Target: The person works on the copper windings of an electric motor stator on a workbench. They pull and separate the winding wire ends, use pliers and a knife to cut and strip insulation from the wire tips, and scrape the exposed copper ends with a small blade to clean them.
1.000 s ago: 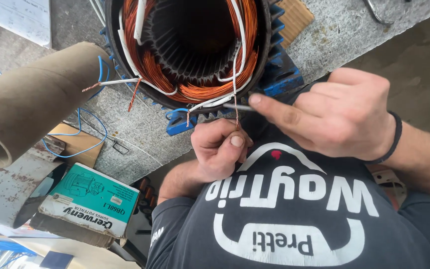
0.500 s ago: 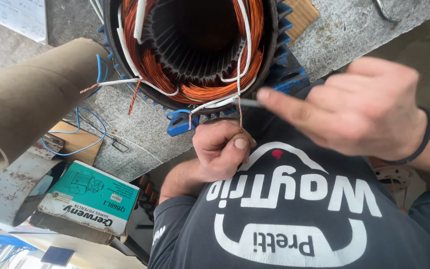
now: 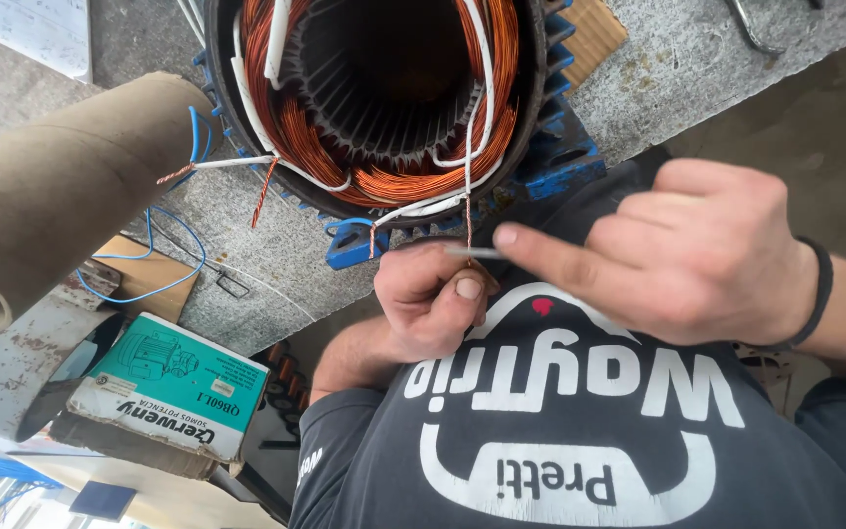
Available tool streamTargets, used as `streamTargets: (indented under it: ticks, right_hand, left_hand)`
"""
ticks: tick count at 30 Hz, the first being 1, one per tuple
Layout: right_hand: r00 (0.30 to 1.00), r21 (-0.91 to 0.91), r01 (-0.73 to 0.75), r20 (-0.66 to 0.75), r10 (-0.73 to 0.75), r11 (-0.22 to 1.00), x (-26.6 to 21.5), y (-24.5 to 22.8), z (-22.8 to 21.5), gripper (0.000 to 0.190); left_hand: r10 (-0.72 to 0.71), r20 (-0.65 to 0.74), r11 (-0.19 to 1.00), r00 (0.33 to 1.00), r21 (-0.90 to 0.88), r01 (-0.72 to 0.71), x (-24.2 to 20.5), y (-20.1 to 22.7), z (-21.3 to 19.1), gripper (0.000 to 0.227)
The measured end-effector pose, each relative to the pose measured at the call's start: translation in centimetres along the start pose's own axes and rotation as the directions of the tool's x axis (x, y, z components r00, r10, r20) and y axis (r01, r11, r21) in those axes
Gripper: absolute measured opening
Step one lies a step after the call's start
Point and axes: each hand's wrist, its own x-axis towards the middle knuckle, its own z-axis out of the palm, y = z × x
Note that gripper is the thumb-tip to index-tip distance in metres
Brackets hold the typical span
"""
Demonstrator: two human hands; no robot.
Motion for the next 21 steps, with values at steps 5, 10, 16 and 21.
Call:
streamTargets:
  ticks: [5,10,16,21]
  right_hand:
    - [1.000,-0.144,-0.002,0.025,0.006,0.990,0.6,0.8,-0.8,0.037]
    - [0.969,-0.175,0.138,0.226,-0.097,0.975,1.8,2.0,-3.1,0.051]
    - [0.861,-0.269,0.436,0.401,-0.312,0.859,5.2,2.3,-7.2,0.042]
    - [0.775,-0.459,0.609,0.519,-0.361,0.647,9.5,0.1,-7.4,0.027]
  left_hand:
    - [0.047,0.021,0.992,0.999,0.114,-0.049,0.1,-0.4,0.0,0.020]
    - [-0.013,-0.032,0.993,0.999,0.115,0.017,0.0,-1.7,0.9,0.014]
    - [0.382,-0.016,0.789,0.924,0.526,-0.317,1.8,-1.2,2.0,0.008]
    - [0.572,-0.061,0.623,0.818,0.681,-0.385,1.7,0.0,2.5,0.017]
